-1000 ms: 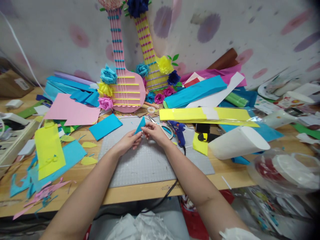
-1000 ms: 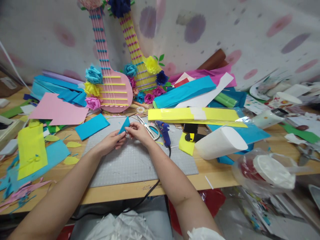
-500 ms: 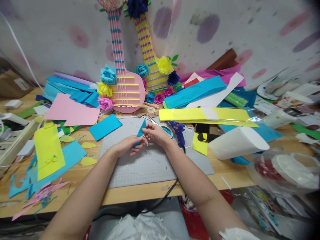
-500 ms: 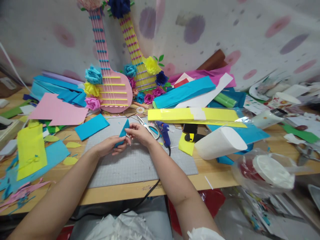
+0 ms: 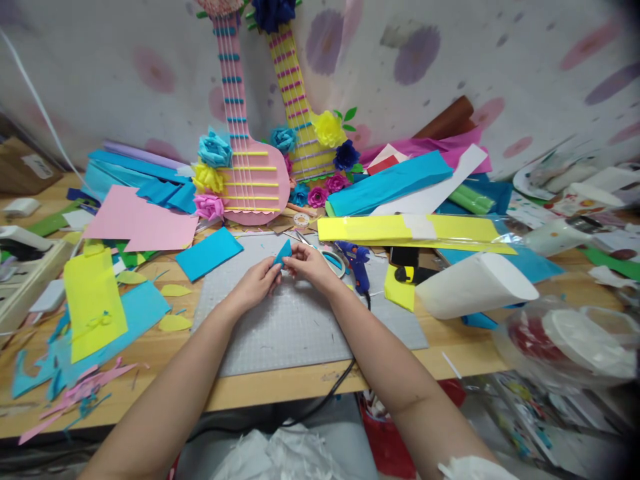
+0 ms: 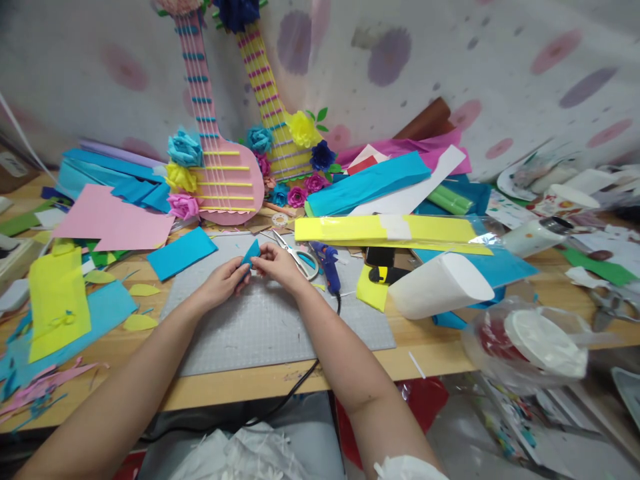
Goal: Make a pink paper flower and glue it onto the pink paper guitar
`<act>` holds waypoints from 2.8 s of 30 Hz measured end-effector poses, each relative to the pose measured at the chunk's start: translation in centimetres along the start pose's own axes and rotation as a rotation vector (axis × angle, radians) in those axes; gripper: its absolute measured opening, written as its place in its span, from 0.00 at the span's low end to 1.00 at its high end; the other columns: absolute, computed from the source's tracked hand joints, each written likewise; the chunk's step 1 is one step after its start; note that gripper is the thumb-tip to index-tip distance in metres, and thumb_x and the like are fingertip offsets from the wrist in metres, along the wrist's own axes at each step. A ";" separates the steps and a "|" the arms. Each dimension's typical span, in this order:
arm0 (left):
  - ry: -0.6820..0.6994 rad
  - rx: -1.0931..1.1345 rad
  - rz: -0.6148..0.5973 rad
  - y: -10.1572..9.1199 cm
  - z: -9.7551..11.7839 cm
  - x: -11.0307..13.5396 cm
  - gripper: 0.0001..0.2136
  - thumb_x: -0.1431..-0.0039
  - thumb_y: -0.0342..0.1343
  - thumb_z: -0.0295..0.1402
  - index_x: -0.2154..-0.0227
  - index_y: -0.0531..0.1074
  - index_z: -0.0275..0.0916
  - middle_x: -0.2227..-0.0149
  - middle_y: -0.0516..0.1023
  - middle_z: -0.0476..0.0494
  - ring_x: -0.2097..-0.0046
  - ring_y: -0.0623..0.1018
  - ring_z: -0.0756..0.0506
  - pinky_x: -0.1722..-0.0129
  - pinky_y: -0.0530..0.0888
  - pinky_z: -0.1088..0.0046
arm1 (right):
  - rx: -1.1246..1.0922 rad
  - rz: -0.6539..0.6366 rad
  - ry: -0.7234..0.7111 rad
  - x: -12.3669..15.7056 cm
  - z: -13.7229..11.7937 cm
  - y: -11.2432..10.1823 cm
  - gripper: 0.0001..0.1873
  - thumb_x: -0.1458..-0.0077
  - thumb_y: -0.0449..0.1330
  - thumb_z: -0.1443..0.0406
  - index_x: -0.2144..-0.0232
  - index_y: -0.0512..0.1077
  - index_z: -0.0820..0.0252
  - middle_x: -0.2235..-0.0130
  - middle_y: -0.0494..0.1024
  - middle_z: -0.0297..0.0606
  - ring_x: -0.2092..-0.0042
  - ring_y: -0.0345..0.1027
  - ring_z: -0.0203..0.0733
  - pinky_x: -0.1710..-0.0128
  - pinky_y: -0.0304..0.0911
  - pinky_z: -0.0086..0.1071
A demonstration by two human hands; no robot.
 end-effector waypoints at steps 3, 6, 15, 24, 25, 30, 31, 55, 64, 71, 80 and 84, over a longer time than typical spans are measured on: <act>-0.026 0.070 -0.036 0.1 0.2 0.1 0.14 0.45 0.48 0.44 0.74 0.65 0.37 0.81 0.63 0.54 0.83 0.62 0.55 0.84 0.62 0.79 | -0.016 0.004 -0.018 0.0 -0.1 0.0 0.20 0.63 0.65 0.54 0.73 0.63 0.59 0.80 0.70 0.27 0.80 0.60 0.29 0.79 0.57 0.25; -0.055 0.166 -0.073 0.1 0.3 0.0 0.15 0.47 0.51 0.46 0.72 0.66 0.36 0.79 0.64 0.54 0.82 0.62 0.55 0.83 0.64 0.79 | -0.028 0.016 -0.046 0.1 -0.3 0.0 0.20 0.62 0.65 0.53 0.73 0.63 0.59 0.80 0.70 0.27 0.80 0.60 0.29 0.79 0.56 0.25; -0.108 0.341 -0.119 0.0 0.6 0.1 0.15 0.49 0.54 0.45 0.71 0.69 0.35 0.78 0.71 0.49 0.80 0.69 0.53 0.76 0.69 0.76 | -0.048 0.082 -0.042 0.1 -0.6 -0.1 0.22 0.62 0.64 0.51 0.71 0.64 0.59 0.80 0.69 0.26 0.80 0.60 0.29 0.80 0.56 0.24; -0.230 0.557 -0.057 -0.3 0.3 -0.2 0.23 0.48 0.50 0.52 0.64 0.70 0.34 0.78 0.70 0.49 0.80 0.68 0.52 0.81 0.70 0.75 | -0.022 0.110 -0.047 -0.1 -0.3 -0.1 0.19 0.59 0.62 0.51 0.72 0.63 0.59 0.79 0.69 0.27 0.80 0.59 0.28 0.81 0.55 0.24; -0.234 0.554 -0.065 -0.3 0.3 -0.2 0.23 0.49 0.50 0.53 0.64 0.69 0.34 0.79 0.69 0.50 0.81 0.68 0.52 0.82 0.69 0.76 | -0.010 0.110 -0.045 -0.1 -0.3 0.0 0.19 0.59 0.62 0.52 0.72 0.64 0.59 0.80 0.68 0.26 0.80 0.58 0.28 0.81 0.54 0.24; -0.224 0.537 -0.093 -0.1 0.4 0.0 0.20 0.49 0.51 0.51 0.67 0.68 0.36 0.83 0.66 0.53 0.82 0.66 0.53 0.83 0.68 0.78 | 0.029 0.057 -0.012 0.2 -0.5 0.3 0.15 0.58 0.61 0.55 0.72 0.68 0.60 0.80 0.67 0.28 0.81 0.55 0.28 0.82 0.52 0.25; -0.230 0.539 -0.085 0.0 0.4 0.0 0.19 0.48 0.51 0.50 0.68 0.68 0.36 0.83 0.67 0.53 0.83 0.66 0.53 0.83 0.68 0.78 | 0.033 0.044 -0.008 0.2 -0.6 0.4 0.14 0.57 0.61 0.56 0.72 0.68 0.60 0.79 0.68 0.28 0.81 0.54 0.28 0.82 0.51 0.25; 0.126 -0.034 0.491 0.5 -0.1 -0.7 0.11 0.52 0.57 0.41 0.71 0.65 0.39 0.66 0.68 0.46 0.59 0.70 0.47 0.67 0.67 0.75 | 0.268 0.342 -0.146 0.1 0.4 0.6 0.08 0.58 0.56 0.61 0.80 0.63 0.59 0.79 0.64 0.28 0.76 0.55 0.31 0.74 0.53 0.27; 0.173 -0.031 0.505 0.4 -0.2 -0.6 0.04 0.57 0.56 0.32 0.77 0.67 0.39 0.66 0.70 0.45 0.60 0.71 0.47 0.60 0.69 0.72 | 0.258 0.366 -0.145 0.0 0.6 0.5 0.08 0.57 0.56 0.60 0.79 0.63 0.59 0.79 0.65 0.28 0.76 0.56 0.31 0.74 0.54 0.27; 0.035 0.397 0.526 -0.6 0.0 -0.7 0.07 0.59 0.56 0.34 0.78 0.63 0.39 0.68 0.73 0.45 0.59 0.74 0.44 0.61 0.71 0.68 | 0.179 0.466 -0.094 -0.2 0.6 -0.1 0.08 0.57 0.56 0.59 0.76 0.62 0.58 0.76 0.67 0.30 0.72 0.64 0.35 0.75 0.60 0.27; -0.254 0.954 0.575 -3.0 0.3 -0.8 0.06 0.58 0.51 0.23 0.74 0.68 0.36 0.73 0.75 0.45 0.66 0.77 0.48 0.65 0.76 0.72 | -0.221 0.181 0.025 0.2 -0.6 -0.3 0.15 0.63 0.61 0.57 0.75 0.60 0.57 0.78 0.67 0.27 0.75 0.65 0.32 0.76 0.64 0.27; -0.429 0.995 0.341 -1.7 0.5 -0.6 0.07 0.55 0.50 0.22 0.73 0.72 0.33 0.74 0.76 0.43 0.73 0.75 0.51 0.72 0.75 0.78 | -0.188 0.162 0.041 0.1 -0.2 0.0 0.16 0.64 0.61 0.57 0.75 0.60 0.57 0.79 0.65 0.25 0.76 0.64 0.31 0.78 0.62 0.26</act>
Point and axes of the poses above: each hand's wrist, its own x-axis away from the middle knuckle, its own y-axis out of the palm, z = x × y, the point moved 1 cm from there along -x, towards the middle knuckle
